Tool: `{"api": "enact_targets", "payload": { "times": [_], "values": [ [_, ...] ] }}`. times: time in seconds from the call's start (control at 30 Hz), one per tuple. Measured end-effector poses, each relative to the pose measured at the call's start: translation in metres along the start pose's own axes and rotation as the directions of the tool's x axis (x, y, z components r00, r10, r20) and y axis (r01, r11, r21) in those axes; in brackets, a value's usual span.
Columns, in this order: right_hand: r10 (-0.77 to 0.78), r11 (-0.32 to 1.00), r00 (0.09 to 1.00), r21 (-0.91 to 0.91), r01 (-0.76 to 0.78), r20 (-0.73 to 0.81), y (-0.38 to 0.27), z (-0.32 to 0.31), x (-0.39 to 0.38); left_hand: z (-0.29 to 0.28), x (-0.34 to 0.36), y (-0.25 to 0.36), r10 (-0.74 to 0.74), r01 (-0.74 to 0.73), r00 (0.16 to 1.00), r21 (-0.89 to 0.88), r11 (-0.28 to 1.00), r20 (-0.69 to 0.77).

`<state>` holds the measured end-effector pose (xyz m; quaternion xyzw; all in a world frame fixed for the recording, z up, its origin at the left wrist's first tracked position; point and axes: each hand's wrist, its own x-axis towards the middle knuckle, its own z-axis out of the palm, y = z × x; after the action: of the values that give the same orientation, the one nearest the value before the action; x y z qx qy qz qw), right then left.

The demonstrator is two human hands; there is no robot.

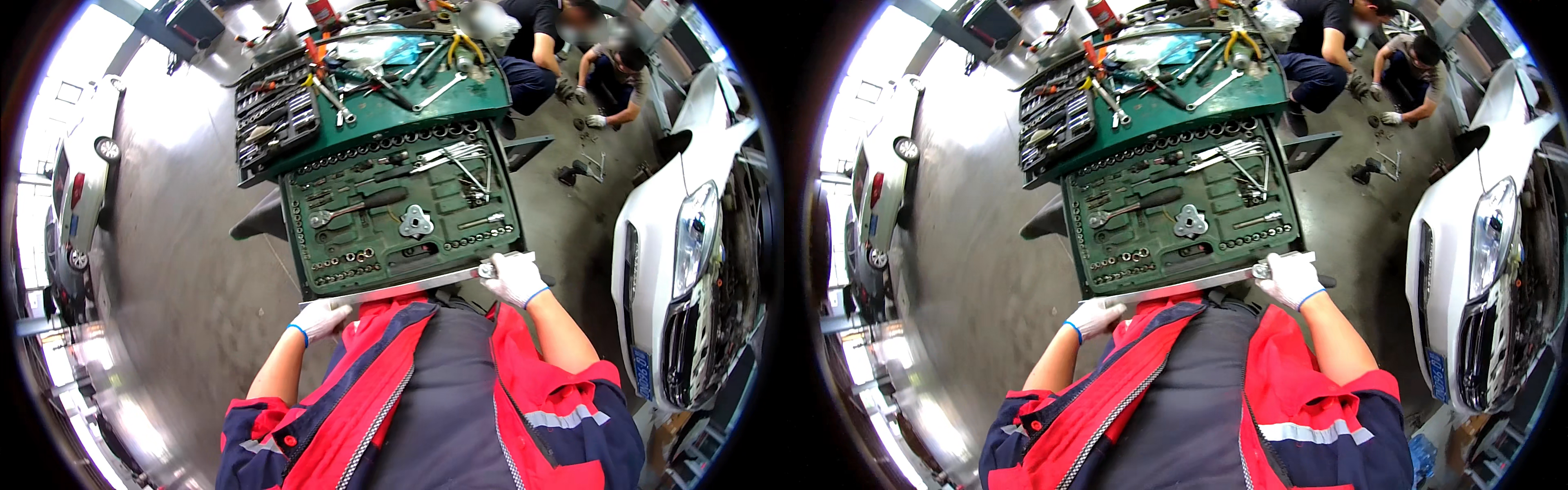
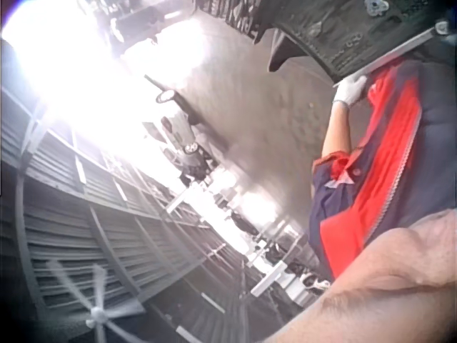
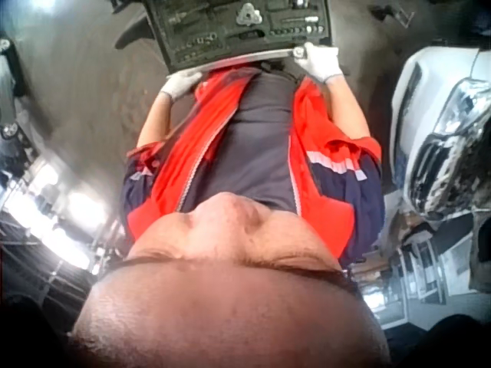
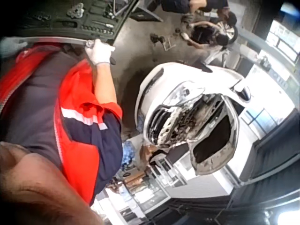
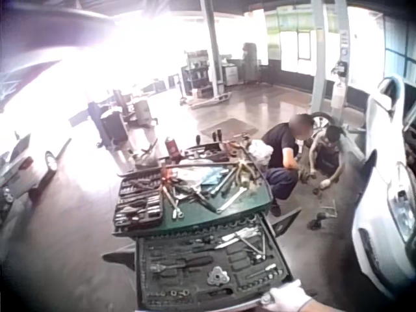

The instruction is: The person selects a socket wrench from a tool cart and uses it to loosen and tighten bolts on a component within the car's engine bay. They repeatedly adjust the tool and reposition their hands to access the fasteners.

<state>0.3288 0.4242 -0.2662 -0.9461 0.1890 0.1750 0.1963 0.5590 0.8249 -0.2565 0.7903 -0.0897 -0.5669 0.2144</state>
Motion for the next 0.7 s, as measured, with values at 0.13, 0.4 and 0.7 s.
{"api": "enact_targets", "payload": {
  "times": [0.13,0.4,0.7],
  "values": [
    [0.07,0.997,0.997,0.028,-0.071,0.034,-0.011,-0.001,0.001,-0.041,0.017,0.038,0.186,-0.094,0.901,0.242,0.966,-0.392],
    [0.175,0.984,0.981,0.016,-0.176,0.082,-0.024,-0.001,0.009,-0.019,0.065,0.129,0.673,-0.566,0.74,0.531,0.63,-0.01],
    [0.184,0.982,0.971,0.077,-0.174,-0.155,-0.025,0.021,0.004,0.073,0.095,0.132,0.71,-0.56,0.703,0.579,0.593,-0.047]
  ]
}}
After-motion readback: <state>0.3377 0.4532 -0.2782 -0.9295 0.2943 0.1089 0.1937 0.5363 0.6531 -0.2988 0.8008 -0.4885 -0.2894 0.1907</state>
